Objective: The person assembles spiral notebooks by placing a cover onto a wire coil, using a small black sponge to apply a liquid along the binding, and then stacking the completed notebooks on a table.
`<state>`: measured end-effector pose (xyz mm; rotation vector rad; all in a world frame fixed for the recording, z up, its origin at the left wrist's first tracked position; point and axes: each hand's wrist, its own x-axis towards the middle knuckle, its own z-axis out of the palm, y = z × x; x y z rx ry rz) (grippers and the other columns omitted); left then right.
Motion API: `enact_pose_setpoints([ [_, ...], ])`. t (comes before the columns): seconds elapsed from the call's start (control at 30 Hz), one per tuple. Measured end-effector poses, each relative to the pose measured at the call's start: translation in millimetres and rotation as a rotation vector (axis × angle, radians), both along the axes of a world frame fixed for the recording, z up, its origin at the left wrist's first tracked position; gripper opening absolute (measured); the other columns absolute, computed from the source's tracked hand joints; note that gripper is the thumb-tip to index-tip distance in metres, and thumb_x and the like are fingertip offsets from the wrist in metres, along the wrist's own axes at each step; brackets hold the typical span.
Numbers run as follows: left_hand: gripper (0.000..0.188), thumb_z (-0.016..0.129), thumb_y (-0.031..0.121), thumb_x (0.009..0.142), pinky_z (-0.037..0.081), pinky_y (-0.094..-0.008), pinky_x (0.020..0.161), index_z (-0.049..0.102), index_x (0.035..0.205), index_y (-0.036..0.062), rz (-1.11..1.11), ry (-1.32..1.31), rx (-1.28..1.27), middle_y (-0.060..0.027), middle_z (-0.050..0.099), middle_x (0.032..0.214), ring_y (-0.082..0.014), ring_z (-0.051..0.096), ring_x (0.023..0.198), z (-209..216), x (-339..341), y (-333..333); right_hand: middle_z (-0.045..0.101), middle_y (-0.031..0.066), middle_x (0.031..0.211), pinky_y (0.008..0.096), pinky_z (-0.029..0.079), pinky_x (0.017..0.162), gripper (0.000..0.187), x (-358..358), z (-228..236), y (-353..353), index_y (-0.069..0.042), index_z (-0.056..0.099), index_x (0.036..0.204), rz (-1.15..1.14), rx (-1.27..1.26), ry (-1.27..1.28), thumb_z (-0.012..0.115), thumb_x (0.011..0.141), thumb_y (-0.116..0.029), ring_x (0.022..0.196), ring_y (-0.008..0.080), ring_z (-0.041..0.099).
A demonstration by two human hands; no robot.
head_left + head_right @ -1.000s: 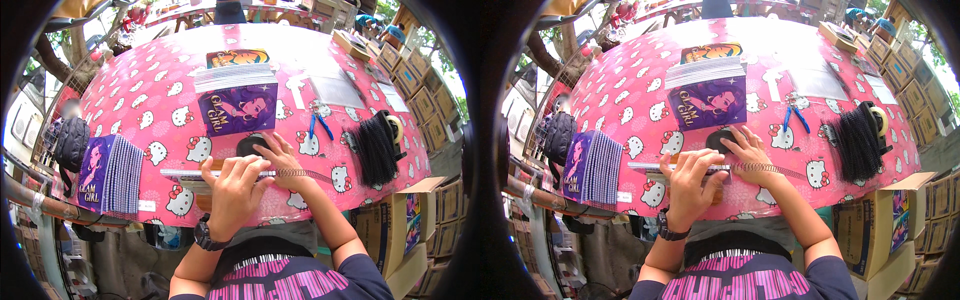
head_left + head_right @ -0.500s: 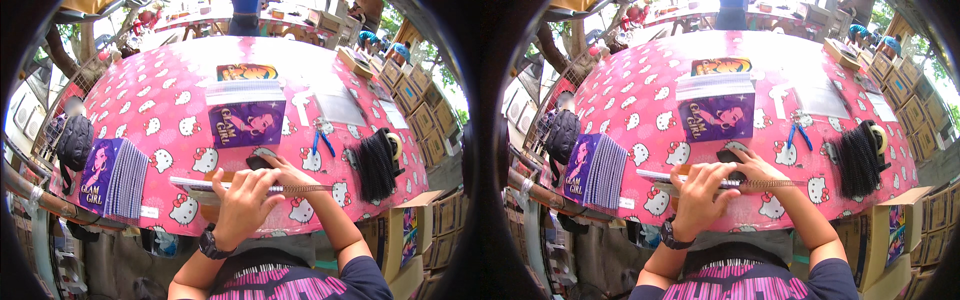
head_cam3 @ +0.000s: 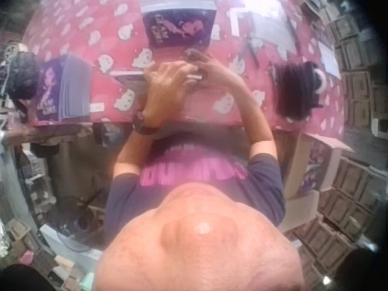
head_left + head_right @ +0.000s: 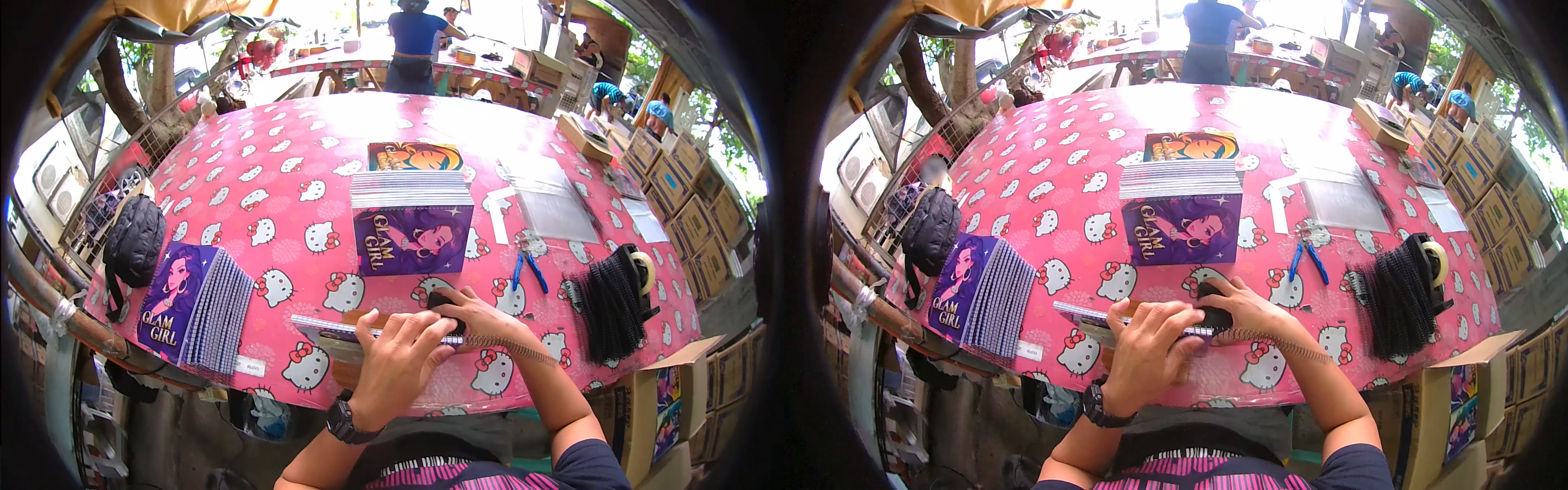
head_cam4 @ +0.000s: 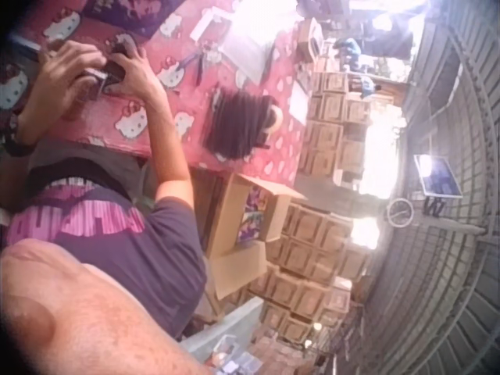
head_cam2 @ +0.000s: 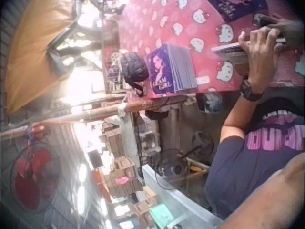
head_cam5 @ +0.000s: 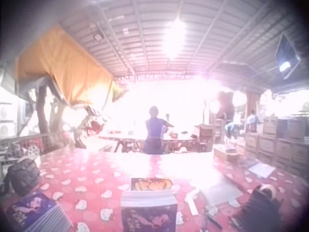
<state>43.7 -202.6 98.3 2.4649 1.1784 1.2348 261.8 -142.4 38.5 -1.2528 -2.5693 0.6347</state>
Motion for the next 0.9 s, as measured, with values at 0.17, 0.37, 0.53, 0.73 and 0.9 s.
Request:
enact_pose_setpoints([
  [0.17, 0.023, 0.070, 0.029, 0.080, 0.019, -0.0521, 0.101, 0.065, 0.099, 0.0178, 0.050, 0.060, 0.000, 0.0041, 0.063, 0.092, -0.0165, 0.057, 0.095, 13.1, -10.4, -1.8, 0.051, 0.0158, 0.126, 0.0449, 0.043, 0.097, 0.063, 14.2, 11.6, -12.6, -0.012, 0.061, 0.121, -0.177, 0.037, 0.134, 0.079, 0.064, -0.032, 0.111, 0.0356, 0.048],
  [0.37, 0.036, 0.078, 0.028, 0.070, 0.017, -0.0514, 0.103, 0.065, 0.101, 0.0166, 0.102, 0.031, -0.074, 0.0028, 0.064, 0.083, -0.0165, 0.058, 0.089, -7.0, -29.5, 3.2, 0.067, 0.0166, 0.107, 0.0379, 0.041, 0.096, 0.056, -7.6, 51.6, -27.2, 0.001, 0.070, 0.104, 0.144, -0.420, 0.872, 0.056, 0.083, -0.049, 0.108, 0.0256, 0.057],
  [0.53, 0.051, 0.080, 0.029, 0.068, 0.018, -0.0501, 0.103, 0.060, 0.113, 0.0154, 0.105, -0.008, -0.087, 0.0034, 0.064, 0.080, -0.0154, 0.059, 0.086, -3.8, -33.4, 0.6, 0.063, 0.0186, 0.113, 0.0354, 0.046, 0.087, 0.044, -7.9, 58.7, -23.7, 0.001, 0.069, 0.101, 0.205, -0.483, 1.131, 0.059, 0.085, -0.038, 0.098, 0.0259, 0.061],
  [0.73, 0.053, 0.082, 0.029, 0.066, 0.012, -0.0493, 0.109, 0.062, 0.114, 0.0154, 0.150, -0.007, -0.067, 0.0056, 0.062, 0.077, -0.0139, 0.060, 0.089, -4.8, -35.7, 2.6, 0.067, 0.0161, 0.101, 0.0354, 0.048, 0.078, 0.044, -8.0, 54.4, -15.2, 0.002, 0.070, 0.097, -0.071, -0.359, 0.710, 0.063, 0.085, -0.041, 0.087, 0.0232, 0.063],
  [0.9, 0.056, 0.081, 0.030, 0.067, 0.010, -0.0589, 0.107, 0.058, 0.117, 0.0174, 0.180, -0.006, -0.029, 0.0050, 0.062, 0.082, -0.0138, 0.059, 0.093, -3.4, -49.6, 6.8, 0.066, 0.0165, 0.108, 0.0370, 0.046, 0.092, 0.042, -19.2, 74.0, 0.4, 0.004, 0.069, 0.099, -0.091, -0.178, 0.320, 0.061, 0.087, -0.036, 0.105, 0.0273, 0.060],
])
